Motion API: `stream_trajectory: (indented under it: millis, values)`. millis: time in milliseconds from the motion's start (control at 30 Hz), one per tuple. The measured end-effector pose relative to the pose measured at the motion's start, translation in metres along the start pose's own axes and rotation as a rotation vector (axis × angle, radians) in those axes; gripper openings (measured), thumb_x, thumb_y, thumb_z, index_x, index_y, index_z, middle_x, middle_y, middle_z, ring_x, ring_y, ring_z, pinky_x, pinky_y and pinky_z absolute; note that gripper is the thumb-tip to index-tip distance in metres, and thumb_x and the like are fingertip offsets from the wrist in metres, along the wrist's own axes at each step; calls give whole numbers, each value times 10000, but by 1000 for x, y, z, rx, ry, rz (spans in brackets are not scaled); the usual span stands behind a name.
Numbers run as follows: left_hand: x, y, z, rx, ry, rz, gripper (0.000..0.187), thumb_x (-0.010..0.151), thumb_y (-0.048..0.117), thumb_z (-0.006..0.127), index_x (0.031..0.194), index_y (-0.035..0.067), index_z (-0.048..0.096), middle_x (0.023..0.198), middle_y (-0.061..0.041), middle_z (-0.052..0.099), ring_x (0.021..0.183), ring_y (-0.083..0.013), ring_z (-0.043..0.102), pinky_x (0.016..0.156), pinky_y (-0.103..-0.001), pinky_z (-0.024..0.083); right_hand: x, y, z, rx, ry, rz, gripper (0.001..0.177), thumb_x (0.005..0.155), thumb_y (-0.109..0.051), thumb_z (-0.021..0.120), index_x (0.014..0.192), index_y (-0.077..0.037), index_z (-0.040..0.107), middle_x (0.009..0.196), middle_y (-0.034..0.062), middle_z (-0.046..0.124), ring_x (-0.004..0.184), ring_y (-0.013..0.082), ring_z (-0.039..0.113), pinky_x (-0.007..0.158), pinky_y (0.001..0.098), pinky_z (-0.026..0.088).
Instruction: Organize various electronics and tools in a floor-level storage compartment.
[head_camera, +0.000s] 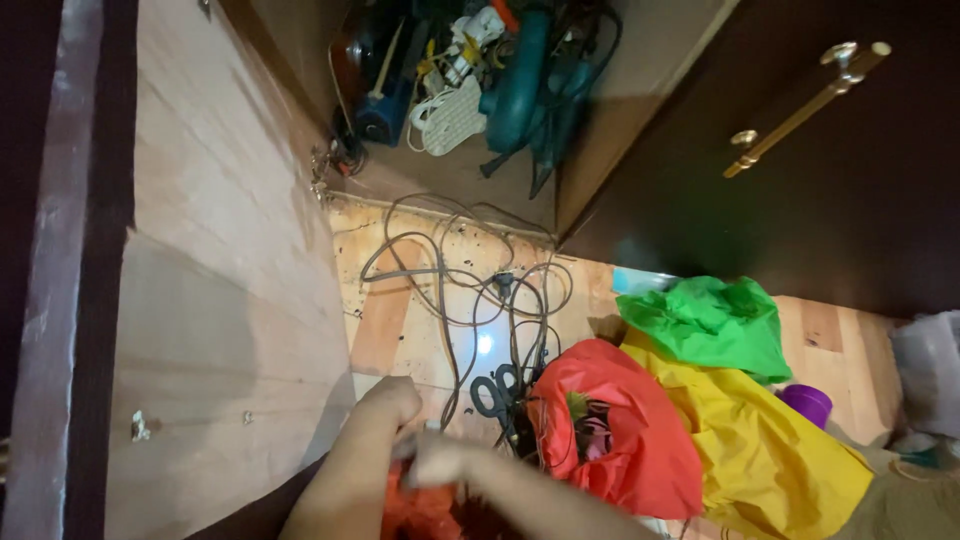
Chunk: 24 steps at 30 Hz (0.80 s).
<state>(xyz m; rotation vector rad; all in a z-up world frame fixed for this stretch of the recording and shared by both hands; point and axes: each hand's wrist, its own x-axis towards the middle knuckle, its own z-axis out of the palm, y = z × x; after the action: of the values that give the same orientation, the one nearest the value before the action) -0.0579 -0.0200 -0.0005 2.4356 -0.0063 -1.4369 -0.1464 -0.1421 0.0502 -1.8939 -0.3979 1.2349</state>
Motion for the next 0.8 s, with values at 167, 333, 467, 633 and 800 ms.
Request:
stream_trajectory:
  millis: [167,333,467,633,800]
  values:
    - [-12,20,-6,-71,53,66,477,930,263,524,1332,41,654,1350,-232,657,1322,-379,593,1105,-480,494,-10,41,-80,49,387,270,191,764,-357,728,938,-395,798,1034,-108,775,1077,164,718,935,308,556]
    - [13,24,0,-108,71,114,532,959,365,509,1354,29,627,1374,-238,642,1359,-384,560,1131,-497,465,-62,29,-140,157,703,381,318,682,-327,796,999,-345,812,978,-37,791,1029,218,739,895,363,577]
    - [19,37,-6,-142,111,170,557,988,397,504,1354,-9,608,1399,-276,615,1383,-420,522,1167,-541,415,-48,89,-147,301,846,335,392,728,-225,791,1120,-228,798,1028,39,792,1053,226,731,906,347,566]
    - [85,53,19,-235,197,119,522,957,365,526,1356,40,617,1371,-253,638,1339,-411,570,1094,-512,488,-71,105,-149,36,806,415,379,791,-209,711,1162,-237,783,1113,125,776,1129,337,708,960,440,578]
    - [51,104,-4,-323,258,3,564,942,347,507,1395,17,576,1380,-268,600,1295,-424,598,1041,-534,520,-52,137,-158,-89,730,536,570,683,-298,765,1248,-361,728,1114,46,779,1152,279,708,980,434,573]
